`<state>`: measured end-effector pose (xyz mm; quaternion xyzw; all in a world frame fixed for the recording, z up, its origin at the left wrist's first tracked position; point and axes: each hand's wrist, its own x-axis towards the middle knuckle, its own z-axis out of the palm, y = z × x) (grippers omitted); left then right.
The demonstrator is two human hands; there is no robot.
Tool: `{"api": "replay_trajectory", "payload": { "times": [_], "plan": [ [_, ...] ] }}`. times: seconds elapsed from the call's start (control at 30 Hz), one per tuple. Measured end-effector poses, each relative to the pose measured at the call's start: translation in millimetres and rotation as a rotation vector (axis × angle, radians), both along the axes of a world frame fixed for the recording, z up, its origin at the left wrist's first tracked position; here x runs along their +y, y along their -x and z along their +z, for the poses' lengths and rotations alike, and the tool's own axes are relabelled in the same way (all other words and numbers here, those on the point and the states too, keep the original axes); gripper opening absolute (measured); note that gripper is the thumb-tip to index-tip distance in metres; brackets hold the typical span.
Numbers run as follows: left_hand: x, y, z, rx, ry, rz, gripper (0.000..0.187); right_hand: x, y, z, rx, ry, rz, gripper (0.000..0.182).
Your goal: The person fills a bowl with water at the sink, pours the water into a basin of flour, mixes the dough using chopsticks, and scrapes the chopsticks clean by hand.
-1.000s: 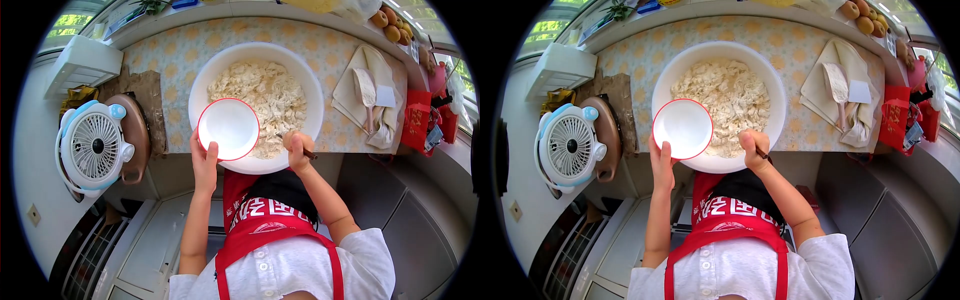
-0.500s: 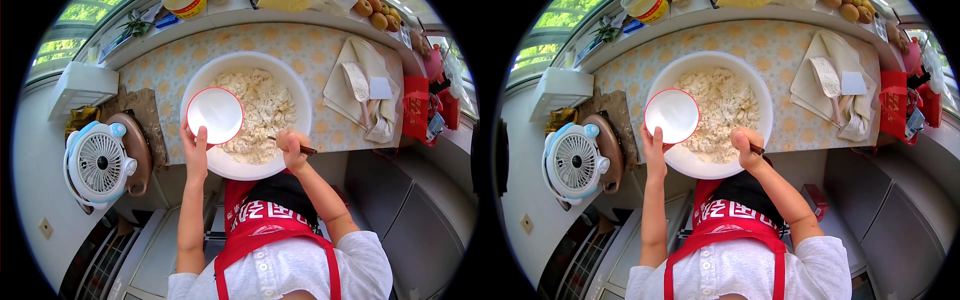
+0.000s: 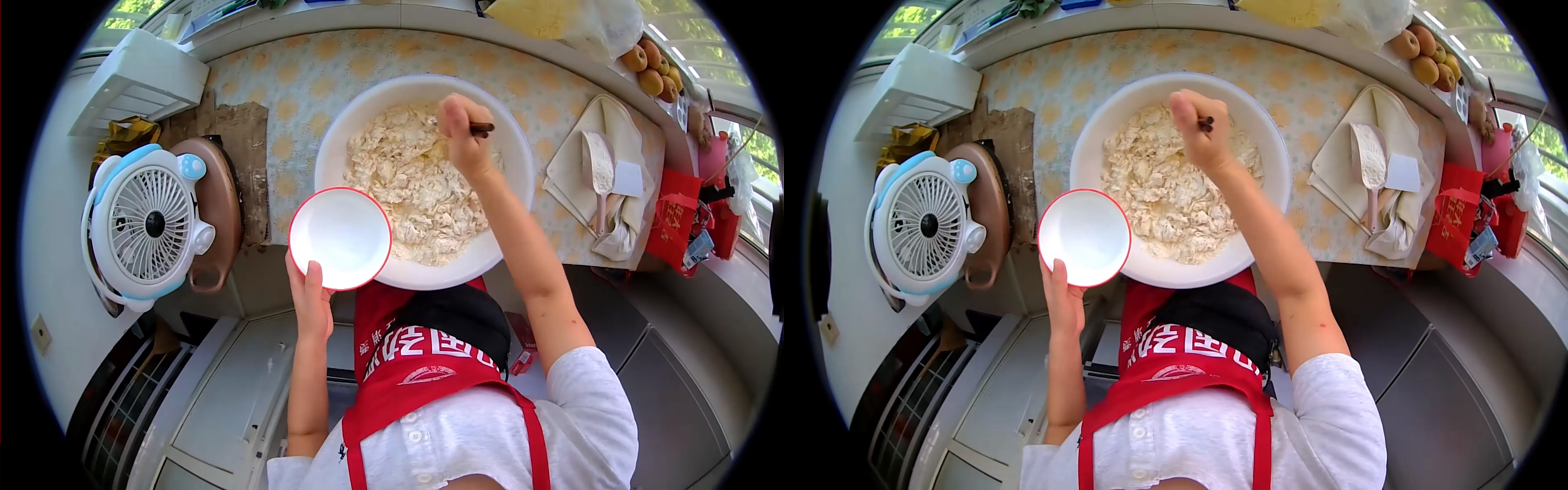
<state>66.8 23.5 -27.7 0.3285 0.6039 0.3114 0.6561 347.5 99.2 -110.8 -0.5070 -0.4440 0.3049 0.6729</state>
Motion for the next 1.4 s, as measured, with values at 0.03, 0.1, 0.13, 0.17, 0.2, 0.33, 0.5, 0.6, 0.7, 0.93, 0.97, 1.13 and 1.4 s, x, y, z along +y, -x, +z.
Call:
{"api": "replay_trajectory", "payload": {
  "times": [0.03,0.1,0.13,0.17,0.2,0.33,0.5,0.6,0.7,0.93,0.97,1.13,1.4],
  "plan": [
    [-0.1,3.0,0.7,0.004,-0.001,-0.003,0.06,-10.8,-9.1,-0.4,0.071,0.06,0.021,0.043],
    [0.5,4.4,-1.4,-0.016,-0.007,0.015,0.06,-52.6,-25.1,4.3,0.374,0.132,0.033,0.044],
    [0.2,7.4,-1.1,-0.023,0.011,0.011,0.061,-74.1,-17.2,5.5,0.337,0.154,0.025,0.043],
    [0.4,8.2,-2.2,-0.033,0.024,0.01,0.061,-90.7,-11.5,6.9,0.296,0.173,0.019,0.043],
    [0.5,9.1,-3.0,-0.042,0.025,0.014,0.061,-98.2,0.0,8.5,0.243,0.191,0.03,0.043],
    [1.7,10.9,-2.0,-0.076,0.009,0.039,0.058,-79.0,45.6,6.1,0.185,0.203,0.129,0.042],
    [-2.2,15.1,5.5,-0.046,-0.011,0.102,0.055,1.9,42.3,8.3,0.302,0.048,0.172,0.042],
    [-1.9,15.8,4.1,-0.06,-0.03,0.099,0.055,7.9,2.8,9.8,0.329,0.039,0.132,0.043],
    [2.0,13.6,4.2,-0.097,-0.012,0.075,0.055,-35.4,-41.8,10.5,0.262,0.11,0.038,0.043],
    [6.7,8.9,2.3,-0.11,-0.019,0.033,0.058,-106.2,27.3,9.3,0.197,0.173,0.057,0.043],
    [5.7,9.1,2.5,-0.114,-0.026,0.034,0.058,-99.1,41.7,8.2,0.239,0.154,0.086,0.042],
    [-1.2,11.0,5.0,-0.094,-0.031,0.059,0.059,-29.7,62.9,9.3,0.503,0.11,0.158,0.041],
    [-3.0,5.6,10.0,-0.103,-0.036,0.05,0.059,13.8,-1.7,2.8,0.253,0.039,0.087,0.043]
  ]
}}
